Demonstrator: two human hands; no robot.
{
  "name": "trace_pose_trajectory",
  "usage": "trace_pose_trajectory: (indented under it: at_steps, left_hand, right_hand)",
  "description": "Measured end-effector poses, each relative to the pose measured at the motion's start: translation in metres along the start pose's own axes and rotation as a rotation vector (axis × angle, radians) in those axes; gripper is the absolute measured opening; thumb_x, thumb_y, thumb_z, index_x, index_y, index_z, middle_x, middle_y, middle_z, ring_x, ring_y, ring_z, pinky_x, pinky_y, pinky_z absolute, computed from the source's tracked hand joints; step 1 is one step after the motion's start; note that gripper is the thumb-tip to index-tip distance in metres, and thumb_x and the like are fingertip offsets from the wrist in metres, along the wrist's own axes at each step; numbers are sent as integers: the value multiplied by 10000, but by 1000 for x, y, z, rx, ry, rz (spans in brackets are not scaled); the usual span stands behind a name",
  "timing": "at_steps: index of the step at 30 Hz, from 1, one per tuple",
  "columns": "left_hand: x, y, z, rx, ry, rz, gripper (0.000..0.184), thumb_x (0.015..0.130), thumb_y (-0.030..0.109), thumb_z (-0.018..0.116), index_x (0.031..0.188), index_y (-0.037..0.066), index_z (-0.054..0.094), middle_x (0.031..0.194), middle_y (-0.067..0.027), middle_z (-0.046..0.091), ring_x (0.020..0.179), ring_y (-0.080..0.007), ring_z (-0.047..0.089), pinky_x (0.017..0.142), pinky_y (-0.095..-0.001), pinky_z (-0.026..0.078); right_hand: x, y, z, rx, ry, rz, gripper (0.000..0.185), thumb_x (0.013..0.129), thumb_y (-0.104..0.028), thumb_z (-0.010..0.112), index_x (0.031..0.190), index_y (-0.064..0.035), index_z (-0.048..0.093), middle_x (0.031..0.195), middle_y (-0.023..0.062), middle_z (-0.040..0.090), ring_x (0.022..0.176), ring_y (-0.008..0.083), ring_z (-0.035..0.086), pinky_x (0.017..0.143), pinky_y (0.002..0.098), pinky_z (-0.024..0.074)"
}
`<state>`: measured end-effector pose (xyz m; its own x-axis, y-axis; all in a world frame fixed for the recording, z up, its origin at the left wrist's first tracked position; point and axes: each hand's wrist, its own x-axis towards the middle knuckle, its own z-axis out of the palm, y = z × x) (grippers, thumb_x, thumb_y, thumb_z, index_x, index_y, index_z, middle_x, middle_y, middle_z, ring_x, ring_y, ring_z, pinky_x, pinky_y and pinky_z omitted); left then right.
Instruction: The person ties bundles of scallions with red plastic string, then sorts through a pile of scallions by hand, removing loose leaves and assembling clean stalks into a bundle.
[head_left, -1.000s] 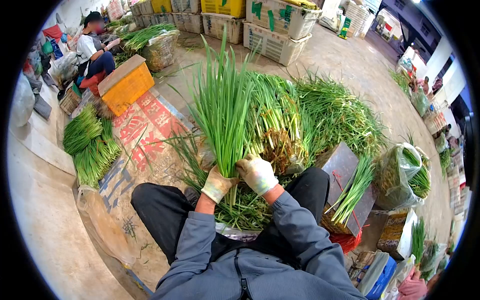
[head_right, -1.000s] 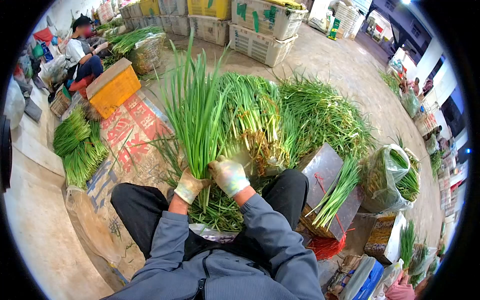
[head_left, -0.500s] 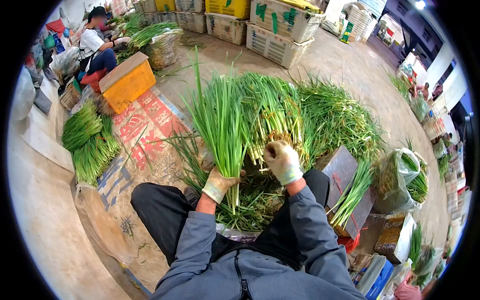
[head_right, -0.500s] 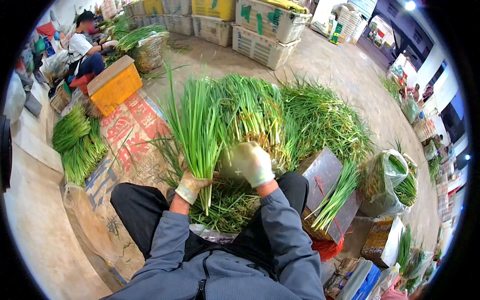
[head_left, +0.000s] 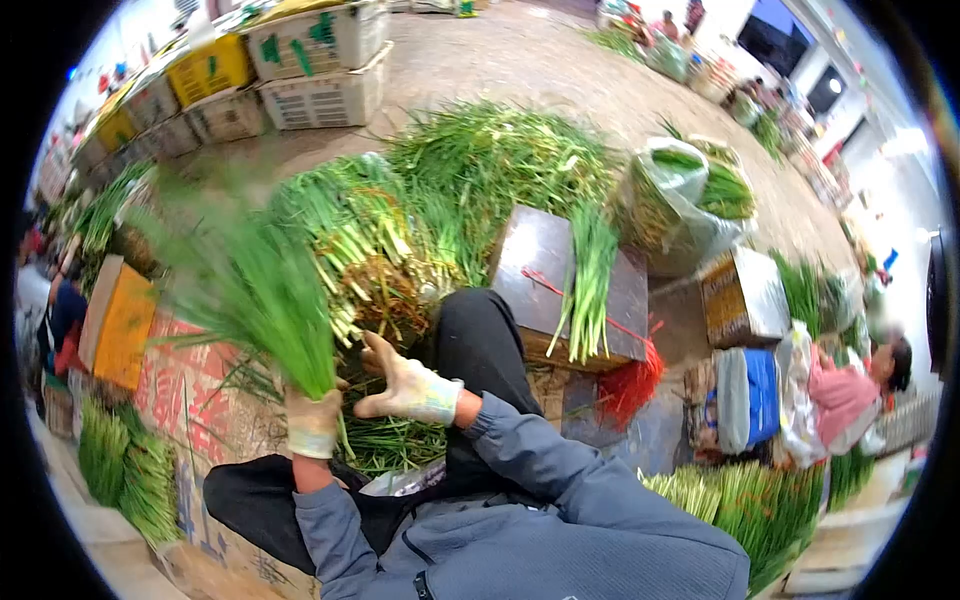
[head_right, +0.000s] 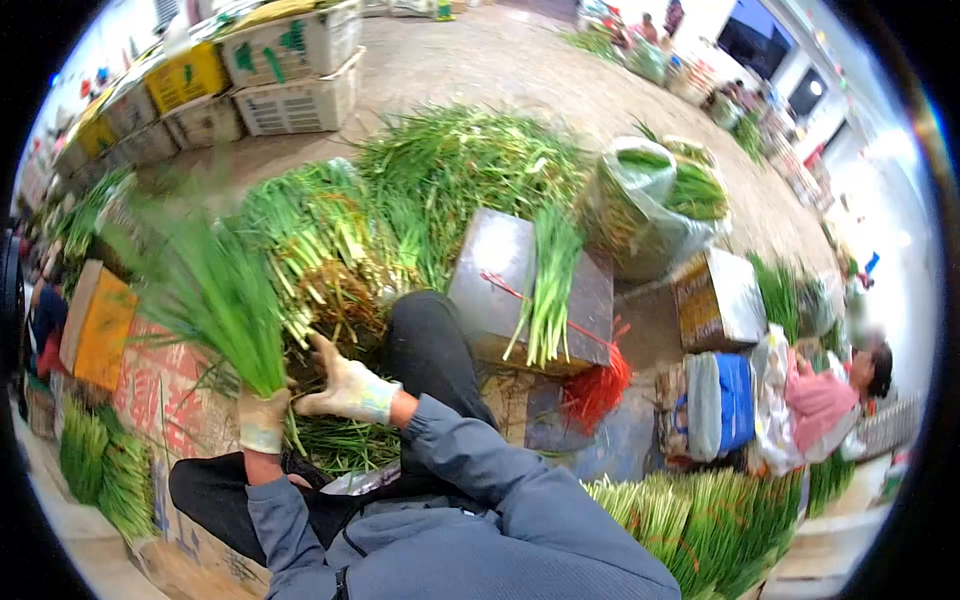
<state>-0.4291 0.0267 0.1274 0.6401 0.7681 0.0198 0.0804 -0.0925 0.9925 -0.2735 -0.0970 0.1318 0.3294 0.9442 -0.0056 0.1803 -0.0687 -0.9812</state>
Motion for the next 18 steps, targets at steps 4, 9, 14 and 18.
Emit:
trace_pose_trajectory:
  at_steps: [4, 9, 14, 18]
  left_hand:
    - [-11, 28, 99, 462, -206, 327, 700, 791, 0, 612, 1434, 54, 340, 1134, -216, 648, 926, -370, 653, 809, -415, 542]
    - [-24, 48, 178, 737, -418, 260, 842, 817, 50, 623, 1540, 93, 193, 1084, -290, 645, 897, -467, 654, 752, -507, 536]
    - [-25, 5, 191, 459, -623, 229, 236, 936, 73, 542, 1155, 39, 625, 850, -166, 689, 768, -284, 694, 716, -370, 543]
    - [-1, 8, 154, 271, -435, 154, 222, 965, 101, 542, 1122, -10, 653, 786, -77, 686, 662, -148, 637, 644, -272, 512]
  right_hand:
    - [4, -3, -16, 401, 572, 43, 437, 857, -143, 756, 1227, 8, 578, 1101, 69, 678, 988, 146, 615, 879, 304, 507]
    - [-45, 11, -137, 694, 881, -47, 283, 901, -212, 700, 1086, -12, 624, 766, 56, 664, 654, 182, 654, 663, 330, 556]
    - [-111, 39, -308, 492, 1123, -18, 265, 881, -189, 698, 1052, -3, 618, 634, 60, 623, 508, 181, 607, 509, 322, 529]
    - [-147, 88, -398, 196, 1179, 277, 328, 835, -183, 734, 1063, 24, 620, 736, 106, 678, 608, 228, 653, 583, 345, 530]
